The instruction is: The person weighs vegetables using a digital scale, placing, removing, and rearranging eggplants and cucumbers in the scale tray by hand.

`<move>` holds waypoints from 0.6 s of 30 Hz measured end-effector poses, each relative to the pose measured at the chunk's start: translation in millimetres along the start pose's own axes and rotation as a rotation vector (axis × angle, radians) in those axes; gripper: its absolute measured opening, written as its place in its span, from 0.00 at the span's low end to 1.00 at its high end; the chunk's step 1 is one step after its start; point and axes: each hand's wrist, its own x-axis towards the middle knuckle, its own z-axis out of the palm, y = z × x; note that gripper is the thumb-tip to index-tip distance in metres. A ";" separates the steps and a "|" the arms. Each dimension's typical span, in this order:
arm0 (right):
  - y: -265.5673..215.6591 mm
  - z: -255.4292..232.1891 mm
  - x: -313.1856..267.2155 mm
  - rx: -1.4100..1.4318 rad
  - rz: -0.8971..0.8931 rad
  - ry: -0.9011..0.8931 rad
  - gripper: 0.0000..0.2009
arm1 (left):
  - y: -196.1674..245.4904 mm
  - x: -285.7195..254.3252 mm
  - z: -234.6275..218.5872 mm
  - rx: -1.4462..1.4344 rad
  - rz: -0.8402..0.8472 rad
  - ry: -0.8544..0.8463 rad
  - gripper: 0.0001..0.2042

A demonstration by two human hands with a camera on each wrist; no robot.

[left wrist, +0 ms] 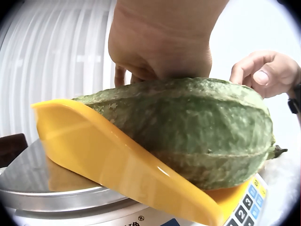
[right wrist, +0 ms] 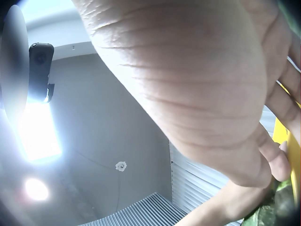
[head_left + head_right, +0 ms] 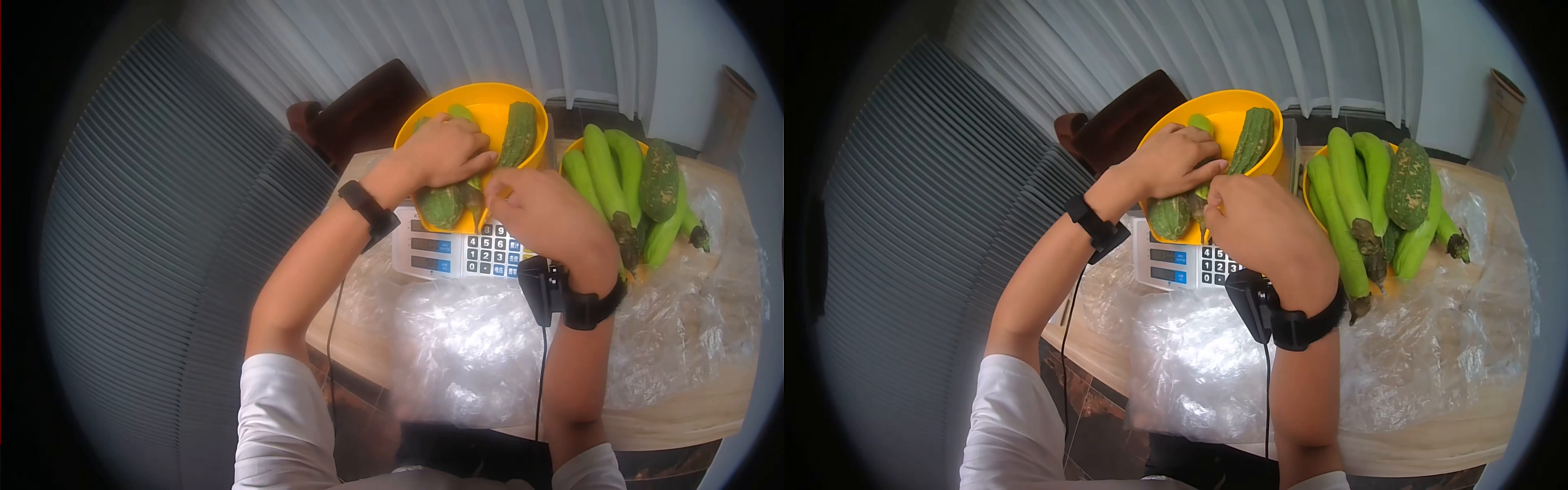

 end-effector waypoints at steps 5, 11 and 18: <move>-1.4 -2.1 0.9 0.006 0.033 -0.028 0.12 | 2.9 6.1 4.2 0.030 -0.041 -0.001 0.19; 8.2 -11.7 -3.1 0.062 0.037 0.100 0.12 | 0.9 8.4 9.7 -0.103 0.002 0.037 0.15; 62.3 -27.7 5.4 -0.406 0.315 0.624 0.18 | 4.4 0.3 4.9 -0.166 0.012 0.127 0.13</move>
